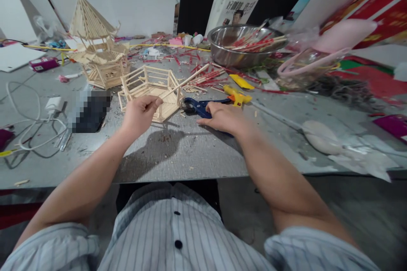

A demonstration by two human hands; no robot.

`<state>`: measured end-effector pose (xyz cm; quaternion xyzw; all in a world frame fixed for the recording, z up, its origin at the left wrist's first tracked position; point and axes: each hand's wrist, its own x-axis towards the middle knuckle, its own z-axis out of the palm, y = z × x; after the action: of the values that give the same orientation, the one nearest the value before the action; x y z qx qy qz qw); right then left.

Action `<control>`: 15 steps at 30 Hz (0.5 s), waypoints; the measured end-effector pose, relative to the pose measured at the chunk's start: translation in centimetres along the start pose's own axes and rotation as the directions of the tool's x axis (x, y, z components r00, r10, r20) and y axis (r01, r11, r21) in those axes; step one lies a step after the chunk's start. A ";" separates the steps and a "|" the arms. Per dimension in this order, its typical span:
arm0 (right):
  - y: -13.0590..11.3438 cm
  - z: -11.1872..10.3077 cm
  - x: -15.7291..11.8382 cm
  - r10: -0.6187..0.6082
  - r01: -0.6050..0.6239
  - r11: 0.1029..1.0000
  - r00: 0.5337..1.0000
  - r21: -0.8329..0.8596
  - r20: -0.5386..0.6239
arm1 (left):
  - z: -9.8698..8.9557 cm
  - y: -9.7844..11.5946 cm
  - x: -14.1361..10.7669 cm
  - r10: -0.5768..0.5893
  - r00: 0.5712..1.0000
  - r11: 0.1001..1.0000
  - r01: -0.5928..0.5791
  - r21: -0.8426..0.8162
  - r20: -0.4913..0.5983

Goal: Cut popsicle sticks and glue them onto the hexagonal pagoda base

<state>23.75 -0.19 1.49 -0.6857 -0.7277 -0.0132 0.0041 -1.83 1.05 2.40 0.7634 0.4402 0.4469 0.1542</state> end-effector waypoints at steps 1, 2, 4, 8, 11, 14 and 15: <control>0.0 0.3 0.0 0.018 -0.017 0.999 0.999 -0.037 0.028 | 0.1 0.1 0.0 -0.032 0.999 0.999 0.033 -0.034 0.015; 0.0 0.5 0.1 0.038 -0.034 0.997 0.997 -0.066 0.065 | 0.2 0.1 0.0 -0.061 0.998 0.996 0.063 -0.067 0.030; 0.3 0.7 0.3 0.057 -0.047 0.995 0.991 -0.084 0.118 | 0.2 0.2 0.0 -0.109 0.993 0.985 0.115 -0.127 0.054; 0.8 1.1 0.9 0.063 -0.063 0.997 0.998 0.049 -0.006 | 0.3 0.1 -0.1 -0.177 0.981 0.957 0.190 -0.219 0.075; 1.5 0.8 1.1 0.168 -0.132 0.963 0.976 0.235 -0.137 | 0.4 -0.1 -0.2 -0.157 0.985 0.943 0.171 -0.284 0.072; 2.9 0.5 1.2 0.243 -0.072 0.852 0.931 0.518 -0.271 | 0.5 -0.2 -0.4 -0.067 0.996 0.945 0.085 -0.316 0.065; 3.5 0.5 1.4 0.210 0.024 0.798 0.925 0.602 -0.316 | 0.5 -0.3 -0.4 -0.028 0.998 0.946 0.047 -0.320 0.063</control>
<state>27.19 1.39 1.03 -0.6702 -0.6455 0.0881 0.3556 -1.62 0.96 1.72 0.7320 0.3714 0.4874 0.2978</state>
